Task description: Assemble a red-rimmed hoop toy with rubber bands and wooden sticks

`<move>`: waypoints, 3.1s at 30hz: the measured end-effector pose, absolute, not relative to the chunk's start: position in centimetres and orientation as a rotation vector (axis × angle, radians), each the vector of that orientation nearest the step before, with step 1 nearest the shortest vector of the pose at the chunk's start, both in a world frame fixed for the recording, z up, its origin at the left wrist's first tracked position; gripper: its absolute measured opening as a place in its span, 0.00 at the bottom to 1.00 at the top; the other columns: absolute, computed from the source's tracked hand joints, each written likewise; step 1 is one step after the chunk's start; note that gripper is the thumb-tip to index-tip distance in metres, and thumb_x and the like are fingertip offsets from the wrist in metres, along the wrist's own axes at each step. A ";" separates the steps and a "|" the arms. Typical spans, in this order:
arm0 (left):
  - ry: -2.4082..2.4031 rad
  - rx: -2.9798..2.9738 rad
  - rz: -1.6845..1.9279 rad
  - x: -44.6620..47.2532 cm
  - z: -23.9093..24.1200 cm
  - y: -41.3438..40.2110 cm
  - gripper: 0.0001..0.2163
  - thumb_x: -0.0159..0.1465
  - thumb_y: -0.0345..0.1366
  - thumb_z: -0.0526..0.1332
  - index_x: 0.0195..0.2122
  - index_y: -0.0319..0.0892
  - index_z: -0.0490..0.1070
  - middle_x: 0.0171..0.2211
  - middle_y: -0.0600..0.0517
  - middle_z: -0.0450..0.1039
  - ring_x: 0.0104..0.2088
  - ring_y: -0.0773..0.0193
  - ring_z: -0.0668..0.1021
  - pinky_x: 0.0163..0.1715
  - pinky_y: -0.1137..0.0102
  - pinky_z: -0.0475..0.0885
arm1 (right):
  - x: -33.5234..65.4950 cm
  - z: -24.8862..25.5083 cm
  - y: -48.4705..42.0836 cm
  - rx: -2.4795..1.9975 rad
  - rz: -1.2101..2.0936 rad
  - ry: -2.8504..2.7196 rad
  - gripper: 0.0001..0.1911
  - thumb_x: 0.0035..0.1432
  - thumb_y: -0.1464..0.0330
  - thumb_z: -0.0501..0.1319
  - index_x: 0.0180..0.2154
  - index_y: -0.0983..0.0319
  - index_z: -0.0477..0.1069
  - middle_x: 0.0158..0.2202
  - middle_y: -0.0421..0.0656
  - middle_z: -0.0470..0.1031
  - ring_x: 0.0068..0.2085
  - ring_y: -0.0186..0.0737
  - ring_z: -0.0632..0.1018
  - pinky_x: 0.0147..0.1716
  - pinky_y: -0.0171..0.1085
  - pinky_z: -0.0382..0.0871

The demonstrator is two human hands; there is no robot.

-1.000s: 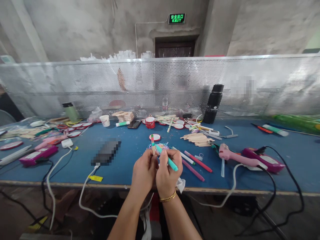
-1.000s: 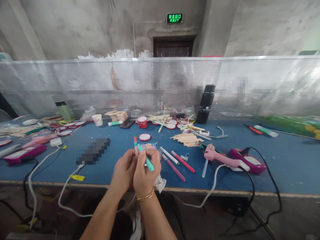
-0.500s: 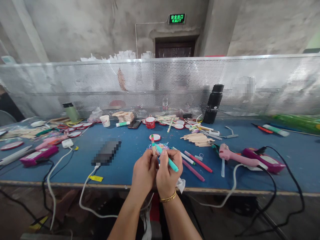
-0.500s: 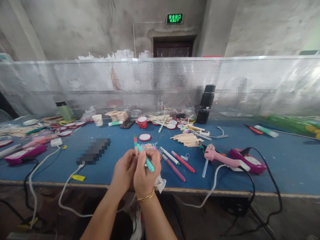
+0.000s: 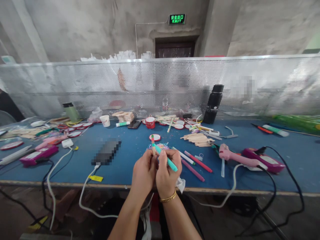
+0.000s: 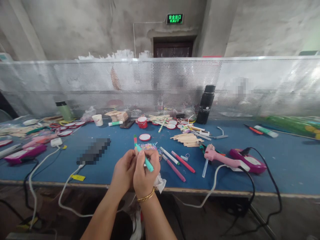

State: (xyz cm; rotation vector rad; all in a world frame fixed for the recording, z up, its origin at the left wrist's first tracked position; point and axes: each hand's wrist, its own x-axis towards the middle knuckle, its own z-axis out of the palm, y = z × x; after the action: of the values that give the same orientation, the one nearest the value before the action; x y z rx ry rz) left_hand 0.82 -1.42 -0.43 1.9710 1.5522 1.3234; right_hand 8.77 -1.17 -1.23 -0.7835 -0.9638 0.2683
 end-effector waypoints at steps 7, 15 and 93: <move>1.564 1.977 1.310 0.9 -0.2 -1.6 0.09 0.69 0.38 0.52 0.32 0.45 0.64 0.28 0.55 0.71 0.28 0.64 0.70 0.30 0.70 0.59 | 8.8 -1.2 -1.1 -0.805 0.256 -0.915 0.11 0.67 0.63 0.57 0.31 0.60 0.67 0.28 0.37 0.68 0.30 0.34 0.70 0.33 0.36 0.66; 1.549 1.996 1.331 0.8 -0.5 -1.5 0.09 0.69 0.38 0.52 0.32 0.45 0.65 0.28 0.55 0.71 0.28 0.64 0.72 0.29 0.70 0.59 | 8.8 -1.4 -1.1 -0.789 0.261 -0.948 0.12 0.67 0.62 0.57 0.31 0.60 0.67 0.28 0.37 0.68 0.29 0.34 0.70 0.32 0.35 0.67; 1.482 1.925 1.322 0.2 -0.2 -0.7 0.13 0.70 0.46 0.53 0.34 0.45 0.70 0.30 0.53 0.76 0.31 0.61 0.75 0.32 0.69 0.64 | 8.7 -1.6 0.1 -0.830 0.341 -0.943 0.15 0.70 0.58 0.53 0.48 0.60 0.71 0.41 0.45 0.77 0.40 0.40 0.78 0.44 0.41 0.71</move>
State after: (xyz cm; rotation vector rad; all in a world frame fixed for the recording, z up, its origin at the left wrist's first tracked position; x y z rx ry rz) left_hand 0.22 -0.70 -0.20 1.9250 1.4815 1.3222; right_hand 8.66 0.12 -1.62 -0.8298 -0.9428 0.3409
